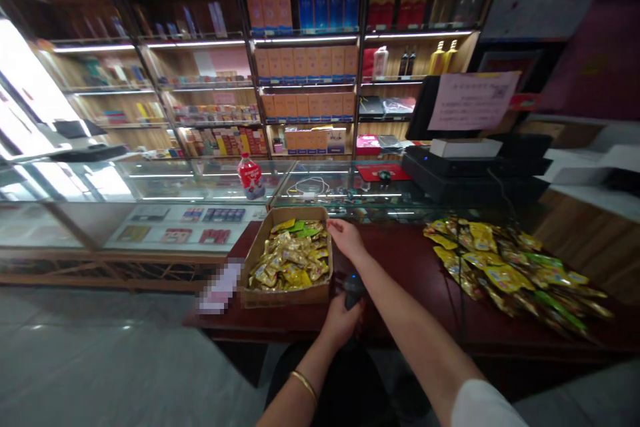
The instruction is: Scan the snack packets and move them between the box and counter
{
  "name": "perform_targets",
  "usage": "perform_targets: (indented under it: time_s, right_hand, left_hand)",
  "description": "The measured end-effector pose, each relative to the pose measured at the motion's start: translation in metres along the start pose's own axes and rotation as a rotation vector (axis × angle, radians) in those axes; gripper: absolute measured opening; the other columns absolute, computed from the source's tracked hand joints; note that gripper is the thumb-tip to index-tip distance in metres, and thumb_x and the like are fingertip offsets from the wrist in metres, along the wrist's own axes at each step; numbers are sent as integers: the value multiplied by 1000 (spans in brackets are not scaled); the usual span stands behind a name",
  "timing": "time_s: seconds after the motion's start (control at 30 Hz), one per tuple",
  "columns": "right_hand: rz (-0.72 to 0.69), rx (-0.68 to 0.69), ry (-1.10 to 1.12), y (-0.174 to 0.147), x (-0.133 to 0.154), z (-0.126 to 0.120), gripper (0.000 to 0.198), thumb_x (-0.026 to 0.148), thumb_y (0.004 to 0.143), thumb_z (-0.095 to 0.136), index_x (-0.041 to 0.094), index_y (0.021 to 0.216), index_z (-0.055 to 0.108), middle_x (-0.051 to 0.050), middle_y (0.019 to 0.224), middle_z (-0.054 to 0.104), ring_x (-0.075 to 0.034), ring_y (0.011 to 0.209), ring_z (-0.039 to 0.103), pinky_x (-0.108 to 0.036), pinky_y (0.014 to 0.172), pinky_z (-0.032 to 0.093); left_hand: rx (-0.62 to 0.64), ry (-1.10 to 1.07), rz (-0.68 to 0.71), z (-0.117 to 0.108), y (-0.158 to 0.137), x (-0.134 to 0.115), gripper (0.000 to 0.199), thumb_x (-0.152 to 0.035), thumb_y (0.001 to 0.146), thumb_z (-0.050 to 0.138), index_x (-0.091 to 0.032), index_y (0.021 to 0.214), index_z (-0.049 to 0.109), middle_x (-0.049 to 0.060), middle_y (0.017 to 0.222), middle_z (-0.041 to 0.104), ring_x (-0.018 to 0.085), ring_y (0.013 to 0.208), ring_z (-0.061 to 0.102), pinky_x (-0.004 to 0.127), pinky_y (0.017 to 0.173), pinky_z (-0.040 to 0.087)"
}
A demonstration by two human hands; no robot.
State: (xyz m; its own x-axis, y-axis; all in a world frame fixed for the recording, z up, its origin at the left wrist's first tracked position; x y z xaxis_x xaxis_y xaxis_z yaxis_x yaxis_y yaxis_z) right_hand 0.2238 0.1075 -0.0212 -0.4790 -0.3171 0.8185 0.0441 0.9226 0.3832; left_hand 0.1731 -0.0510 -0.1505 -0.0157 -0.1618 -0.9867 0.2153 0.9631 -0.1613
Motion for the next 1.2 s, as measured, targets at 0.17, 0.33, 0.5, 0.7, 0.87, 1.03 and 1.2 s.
perform_targets:
  time_s: [0.17,0.33,0.5,0.7,0.87,1.03,1.2]
  right_hand:
    - [159,-299,-319,-35,-74,-122,39,38,95,64,20,130,59,-10,139,57,-29,125,56,-55,105,45]
    - [362,-448,-602,-87,-142,-215,77,41,87,59,-10,142,44,-44,151,31,-56,147,10,-81,104,12]
    - [328,-325,-735,-120,-150,-177,81,47,86,56,-12,141,45,-45,147,36,-55,145,22,-76,107,13]
    - [185,-160,-728,-144,-116,-98,68,47,90,55,3,141,52,-34,150,43,-47,139,38,-62,107,28]
    - [210,-242,-667,-128,-112,-131,51,38,96,45,12,139,54,-27,136,57,-41,129,49,-59,102,34]
    - [254,-301,-547,-121,-134,-157,45,42,83,63,9,114,67,-30,127,61,-47,127,48,-66,102,31]
    - [208,-286,-250,-129,-152,-150,51,50,86,58,18,125,60,-16,120,69,-31,109,65,-47,93,51]
  left_hand:
    - [-14,3,-11,0,1,-1,47,-61,76,68,-17,86,54,-4,53,55,10,36,50,18,32,37]
    - [-21,5,-24,0,3,0,48,-63,75,68,-18,86,54,-4,53,55,10,36,50,18,32,37]
    - [-21,10,-23,0,3,-2,48,-62,75,68,-17,86,54,-4,54,55,11,37,51,19,33,38]
    - [-18,17,-9,0,-1,-7,52,-66,74,67,-17,87,54,-4,54,55,10,36,50,20,32,38]
    - [-17,20,-3,0,-1,-4,52,-66,74,67,-17,86,54,-4,53,54,11,37,50,20,33,39]
    - [-9,22,-1,1,0,-4,52,-66,76,66,-17,86,54,-4,53,54,11,36,50,20,33,39]
    - [6,1,2,1,-2,-7,51,-64,75,69,-17,88,55,-5,54,55,10,37,51,18,34,39]
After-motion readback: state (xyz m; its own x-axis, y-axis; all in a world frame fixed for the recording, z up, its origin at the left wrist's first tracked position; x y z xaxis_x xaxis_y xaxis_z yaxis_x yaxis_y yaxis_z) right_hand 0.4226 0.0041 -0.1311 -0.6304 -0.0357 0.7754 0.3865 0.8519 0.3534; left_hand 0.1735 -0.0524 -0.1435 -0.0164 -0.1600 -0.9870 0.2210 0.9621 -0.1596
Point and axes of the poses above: each hand's wrist, its own y-axis towards the middle knuckle, its own z-axis out of the palm, x = y × z, the point moved 9 cm from there along y, towards the middle knuckle
